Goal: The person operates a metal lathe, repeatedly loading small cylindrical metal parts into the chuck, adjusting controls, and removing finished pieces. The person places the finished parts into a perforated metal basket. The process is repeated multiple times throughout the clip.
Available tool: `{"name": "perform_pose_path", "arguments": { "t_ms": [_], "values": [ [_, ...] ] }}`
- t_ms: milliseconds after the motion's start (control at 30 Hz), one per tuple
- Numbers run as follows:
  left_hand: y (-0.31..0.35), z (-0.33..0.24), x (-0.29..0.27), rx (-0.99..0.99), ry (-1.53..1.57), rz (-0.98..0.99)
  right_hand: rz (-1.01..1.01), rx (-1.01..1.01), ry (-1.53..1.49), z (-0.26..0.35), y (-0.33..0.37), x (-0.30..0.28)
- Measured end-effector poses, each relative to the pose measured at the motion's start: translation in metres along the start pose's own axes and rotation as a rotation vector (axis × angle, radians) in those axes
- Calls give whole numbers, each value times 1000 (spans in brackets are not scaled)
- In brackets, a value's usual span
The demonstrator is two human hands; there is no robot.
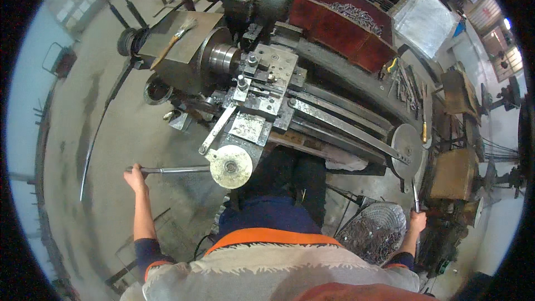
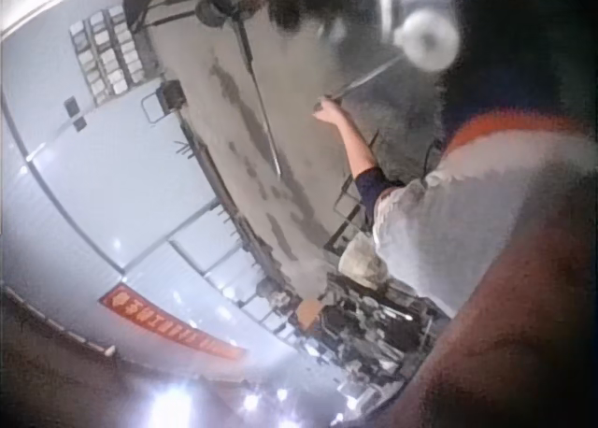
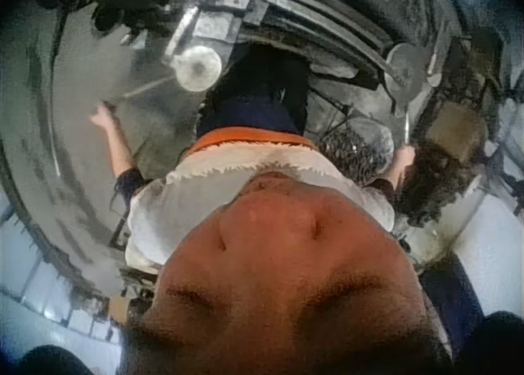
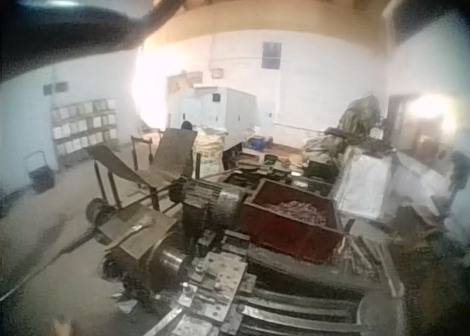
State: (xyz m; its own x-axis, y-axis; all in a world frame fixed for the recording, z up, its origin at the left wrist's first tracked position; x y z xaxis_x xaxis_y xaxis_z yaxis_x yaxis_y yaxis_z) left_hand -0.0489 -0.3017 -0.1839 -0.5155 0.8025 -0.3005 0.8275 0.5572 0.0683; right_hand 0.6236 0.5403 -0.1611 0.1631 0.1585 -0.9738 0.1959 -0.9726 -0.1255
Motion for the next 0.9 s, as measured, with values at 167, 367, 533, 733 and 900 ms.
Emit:
{"name": "perform_pose_path", "arguments": {
  "t_ms": [167, 367, 533, 733, 900],
  "values": [
    [26, -22, -10, -143, -301, 220, -11, 157, 106, -11, -60, -7],
    [-63, -40, 14, 309, -1153, 235, -76, 202, 150, 23, -30, -17],
    [-84, -11, 144, 673, -1145, 501, -266, 18, -281, 76, 24, -30],
    [-65, 6, 254, 802, -1281, 687, -59, 118, -397, 102, 67, -31],
    [-54, 44, 270, 512, -794, 512, 97, 56, -471, 142, 64, -71]
  ]
}}
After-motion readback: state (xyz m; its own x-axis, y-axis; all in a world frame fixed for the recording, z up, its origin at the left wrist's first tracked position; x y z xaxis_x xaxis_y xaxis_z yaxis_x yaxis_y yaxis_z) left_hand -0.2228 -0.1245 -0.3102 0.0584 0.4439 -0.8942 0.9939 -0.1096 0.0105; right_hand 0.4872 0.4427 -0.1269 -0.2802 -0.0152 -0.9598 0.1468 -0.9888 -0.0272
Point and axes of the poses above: each hand's wrist, its own y-axis away from the middle knuckle, its own x-axis out of the palm, z = x × y, the point moved 7 cm from there along -y, towards the middle knuckle, and after that the axes turned 1 degree about -y, right-handed, at the moved point
